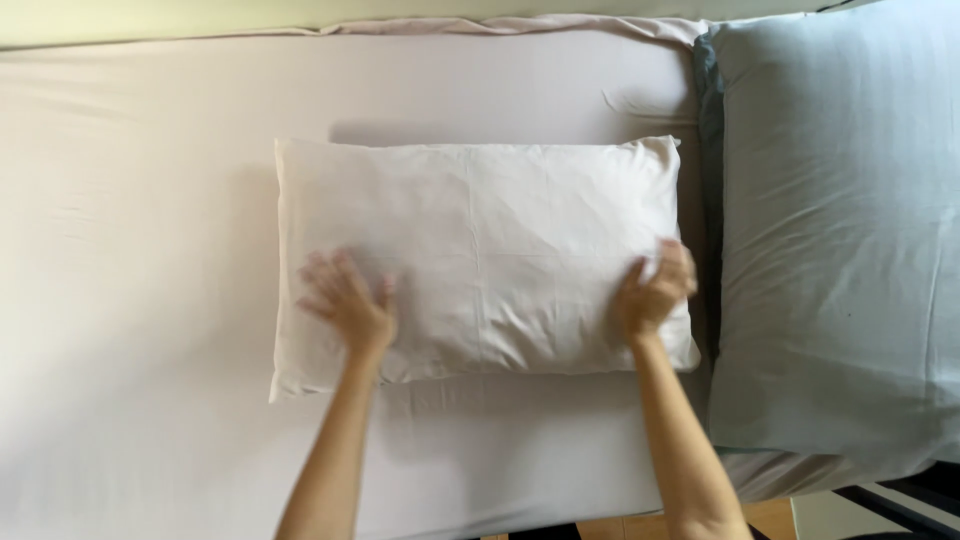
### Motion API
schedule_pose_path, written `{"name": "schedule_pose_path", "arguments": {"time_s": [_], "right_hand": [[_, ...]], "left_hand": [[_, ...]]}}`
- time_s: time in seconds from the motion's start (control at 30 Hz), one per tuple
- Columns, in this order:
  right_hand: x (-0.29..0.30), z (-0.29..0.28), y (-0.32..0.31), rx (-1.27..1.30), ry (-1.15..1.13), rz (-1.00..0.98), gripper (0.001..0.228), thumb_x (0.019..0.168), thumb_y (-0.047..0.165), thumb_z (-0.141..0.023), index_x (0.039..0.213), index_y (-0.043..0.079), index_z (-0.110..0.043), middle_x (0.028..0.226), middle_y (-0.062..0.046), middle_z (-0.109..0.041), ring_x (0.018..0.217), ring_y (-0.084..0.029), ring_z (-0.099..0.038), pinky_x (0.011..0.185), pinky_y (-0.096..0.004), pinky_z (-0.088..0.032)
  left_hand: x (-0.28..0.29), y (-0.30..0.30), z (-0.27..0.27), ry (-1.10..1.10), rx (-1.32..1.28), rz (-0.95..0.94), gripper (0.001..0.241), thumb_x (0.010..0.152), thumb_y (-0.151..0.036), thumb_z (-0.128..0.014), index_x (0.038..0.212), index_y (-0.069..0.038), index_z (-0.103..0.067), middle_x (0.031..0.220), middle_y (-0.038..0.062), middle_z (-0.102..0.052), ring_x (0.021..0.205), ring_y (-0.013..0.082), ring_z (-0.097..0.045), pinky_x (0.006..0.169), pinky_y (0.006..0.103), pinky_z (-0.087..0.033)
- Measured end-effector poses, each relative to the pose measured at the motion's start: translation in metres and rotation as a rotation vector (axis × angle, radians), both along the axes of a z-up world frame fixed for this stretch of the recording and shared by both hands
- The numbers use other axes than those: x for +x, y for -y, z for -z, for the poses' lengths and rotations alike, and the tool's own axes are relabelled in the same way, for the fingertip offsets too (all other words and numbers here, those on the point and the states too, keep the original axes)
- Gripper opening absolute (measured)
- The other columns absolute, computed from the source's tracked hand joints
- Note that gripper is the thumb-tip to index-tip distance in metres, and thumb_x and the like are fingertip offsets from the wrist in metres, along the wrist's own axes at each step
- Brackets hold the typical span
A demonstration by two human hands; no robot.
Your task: The person smooths a white fitted sheet over a mattress, then uses a duster to clean the sheet surface. They place several pillows on the bed, including gray and white ones, and arrange them neatly.
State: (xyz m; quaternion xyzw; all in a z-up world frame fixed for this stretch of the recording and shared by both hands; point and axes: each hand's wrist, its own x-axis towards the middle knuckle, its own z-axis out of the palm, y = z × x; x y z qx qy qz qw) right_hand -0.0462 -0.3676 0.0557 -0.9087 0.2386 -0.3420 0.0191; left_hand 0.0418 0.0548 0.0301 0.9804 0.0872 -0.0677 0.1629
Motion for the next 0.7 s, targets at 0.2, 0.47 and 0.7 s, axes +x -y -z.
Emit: {"name": "schedule_pose_path", "arguments": {"time_s": [0.2,0.47,0.7], "right_hand": [[0.058,-0.028,-0.140,-0.418,-0.554,-0.558,0.057,0.108,0.031,-0.041,0.163,0.023,-0.029,0.172,0.001,-0.019,0.160,-0.022,-0.009,0.128,-0.055,-0.002],[0.046,-0.021,-0.039,0.414,-0.660,0.017,0.087,0.086,0.087,-0.025,0.162,0.045,-0.016,0.173,-0.007,0.001,0.159,-0.037,0.005,0.113,-0.076,0.011],[-0.020,0.024,0.028,0.527,-0.695,0.192,0.092,0.086,0.087,-0.025,0.164,0.040,-0.010,0.172,-0.017,-0.005,0.156,-0.043,-0.006,0.112,-0.081,0.001]], "left_hand": [[0.013,0.112,-0.014,0.442,-0.178,0.462,0.069,0.111,-0.046,-0.042,0.169,-0.013,-0.024,0.178,0.009,-0.012,0.166,0.0336,-0.007,0.133,0.0606,-0.003],[0.044,-0.007,-0.011,0.066,0.025,0.311,0.090,0.086,-0.088,-0.033,0.161,-0.040,-0.023,0.173,0.008,-0.009,0.158,0.0288,-0.002,0.121,0.0630,0.005],[0.014,-0.061,0.039,0.094,-0.098,0.115,0.096,0.089,-0.085,-0.035,0.164,-0.031,-0.011,0.170,0.023,-0.001,0.156,0.0376,0.005,0.116,0.0650,0.008]]}}
